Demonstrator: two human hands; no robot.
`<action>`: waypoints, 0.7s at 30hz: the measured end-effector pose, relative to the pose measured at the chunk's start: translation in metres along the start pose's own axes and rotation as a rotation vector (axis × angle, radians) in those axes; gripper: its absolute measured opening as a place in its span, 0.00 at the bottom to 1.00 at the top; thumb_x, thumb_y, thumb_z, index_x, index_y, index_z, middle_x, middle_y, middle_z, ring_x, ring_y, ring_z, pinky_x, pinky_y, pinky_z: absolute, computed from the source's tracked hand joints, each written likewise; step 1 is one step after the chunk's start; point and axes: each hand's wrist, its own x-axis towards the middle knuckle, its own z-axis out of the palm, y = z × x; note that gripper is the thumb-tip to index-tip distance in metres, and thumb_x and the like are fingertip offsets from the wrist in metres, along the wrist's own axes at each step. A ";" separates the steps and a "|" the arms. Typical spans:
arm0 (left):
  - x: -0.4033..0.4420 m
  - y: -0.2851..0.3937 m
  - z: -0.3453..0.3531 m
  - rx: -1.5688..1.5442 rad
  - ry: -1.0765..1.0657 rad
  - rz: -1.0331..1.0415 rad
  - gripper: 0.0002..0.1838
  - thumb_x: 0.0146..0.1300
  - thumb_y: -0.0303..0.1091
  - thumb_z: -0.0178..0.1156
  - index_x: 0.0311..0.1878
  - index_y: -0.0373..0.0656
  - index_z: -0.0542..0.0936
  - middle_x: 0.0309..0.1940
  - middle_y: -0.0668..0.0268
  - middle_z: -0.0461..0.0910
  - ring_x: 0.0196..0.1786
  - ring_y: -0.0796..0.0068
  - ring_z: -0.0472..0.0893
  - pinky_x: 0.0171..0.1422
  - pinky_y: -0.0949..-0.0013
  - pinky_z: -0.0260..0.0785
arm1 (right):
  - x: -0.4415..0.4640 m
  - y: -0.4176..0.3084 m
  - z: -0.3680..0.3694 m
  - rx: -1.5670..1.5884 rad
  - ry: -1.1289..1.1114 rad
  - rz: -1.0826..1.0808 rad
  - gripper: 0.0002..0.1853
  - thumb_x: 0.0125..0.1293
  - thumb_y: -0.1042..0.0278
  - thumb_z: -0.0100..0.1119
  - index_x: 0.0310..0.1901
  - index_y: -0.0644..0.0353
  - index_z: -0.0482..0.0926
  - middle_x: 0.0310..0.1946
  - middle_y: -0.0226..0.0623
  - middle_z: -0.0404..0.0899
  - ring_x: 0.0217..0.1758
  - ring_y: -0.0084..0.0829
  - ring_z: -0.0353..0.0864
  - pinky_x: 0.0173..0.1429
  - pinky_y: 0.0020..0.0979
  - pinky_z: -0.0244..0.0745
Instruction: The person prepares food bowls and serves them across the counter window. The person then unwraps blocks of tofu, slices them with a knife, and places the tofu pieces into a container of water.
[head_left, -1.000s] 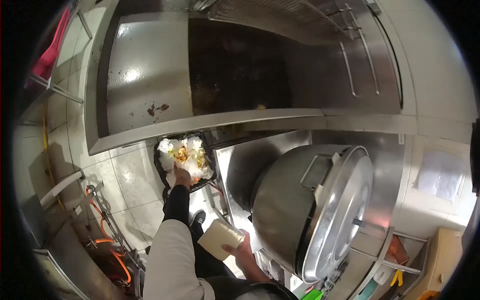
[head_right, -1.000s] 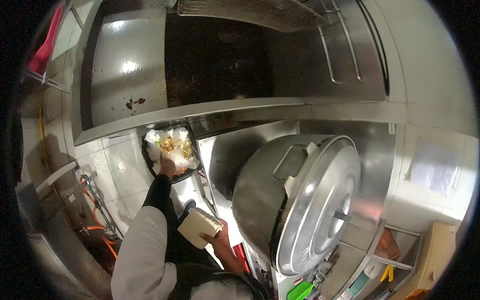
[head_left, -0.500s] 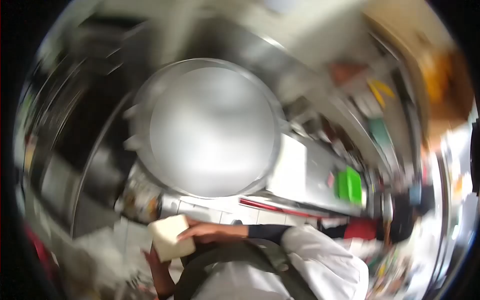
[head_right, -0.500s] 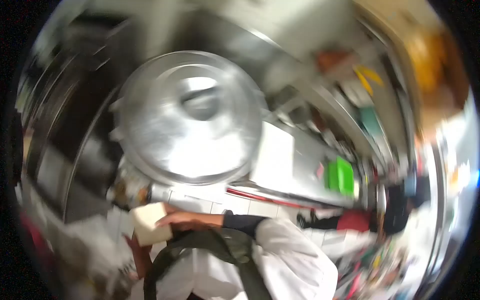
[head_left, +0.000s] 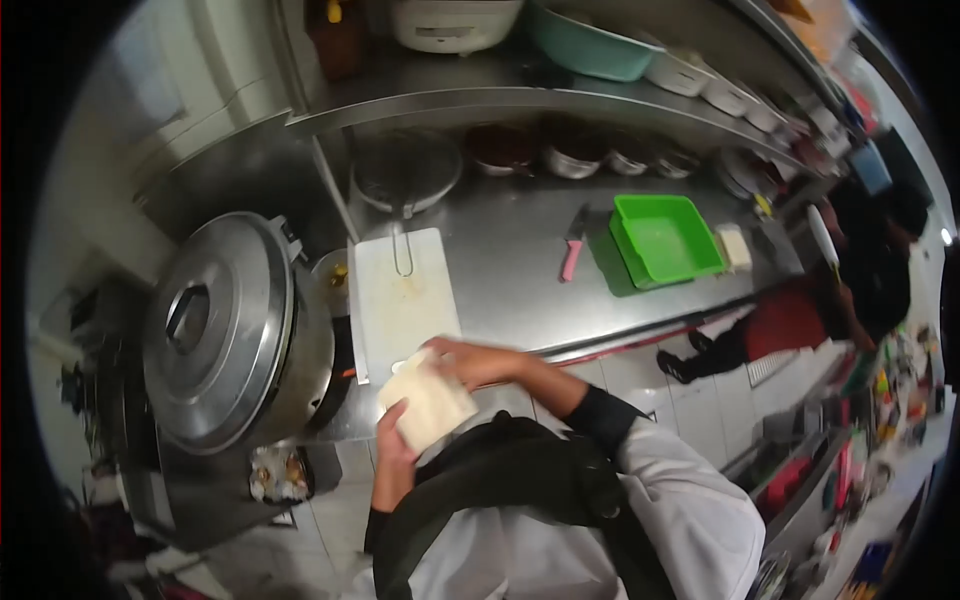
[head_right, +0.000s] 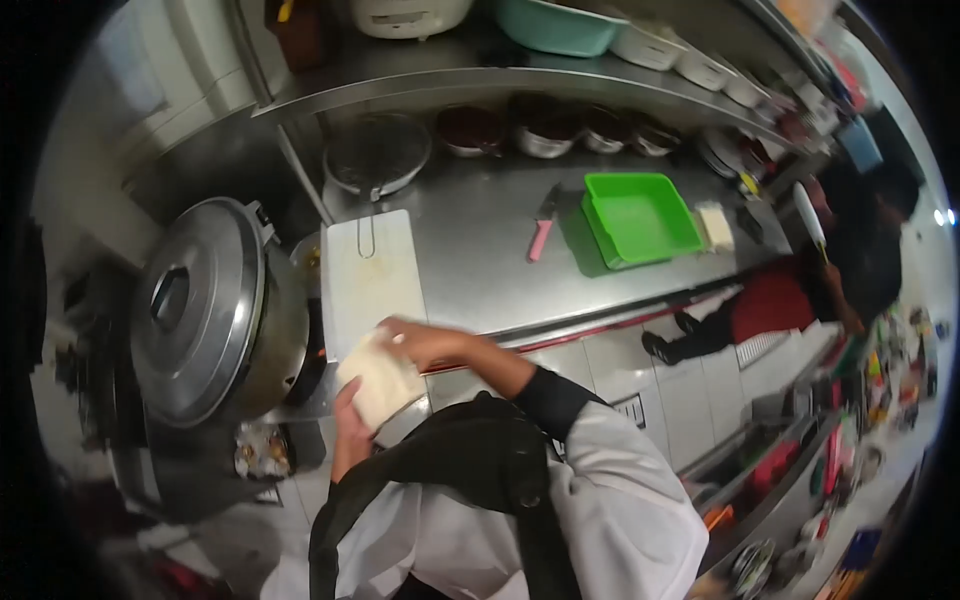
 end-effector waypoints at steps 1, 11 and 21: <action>0.007 -0.015 0.036 -0.039 -0.008 -0.015 0.30 0.63 0.35 0.54 0.66 0.34 0.62 0.60 0.51 0.71 0.61 0.53 0.74 0.66 0.51 0.66 | -0.028 -0.009 -0.038 0.129 0.028 0.035 0.31 0.71 0.47 0.46 0.67 0.58 0.57 0.58 0.42 0.66 0.51 0.39 0.78 0.44 0.38 0.82; 0.006 -0.037 0.144 0.079 -0.064 0.158 0.29 0.65 0.36 0.56 0.67 0.35 0.61 0.61 0.53 0.70 0.62 0.55 0.73 0.66 0.52 0.65 | -0.023 0.153 -0.329 -1.004 1.507 0.033 0.26 0.54 0.67 0.65 0.54 0.62 0.67 0.46 0.57 0.76 0.48 0.52 0.78 0.52 0.46 0.73; 0.020 -0.023 0.210 -0.078 -0.193 0.411 0.36 0.69 0.55 0.46 0.70 0.39 0.56 0.68 0.53 0.62 0.68 0.53 0.66 0.70 0.48 0.60 | -0.069 0.121 -0.210 0.387 0.659 -0.330 0.14 0.50 0.78 0.56 0.41 0.58 0.72 0.33 0.34 0.73 0.36 0.30 0.79 0.33 0.34 0.80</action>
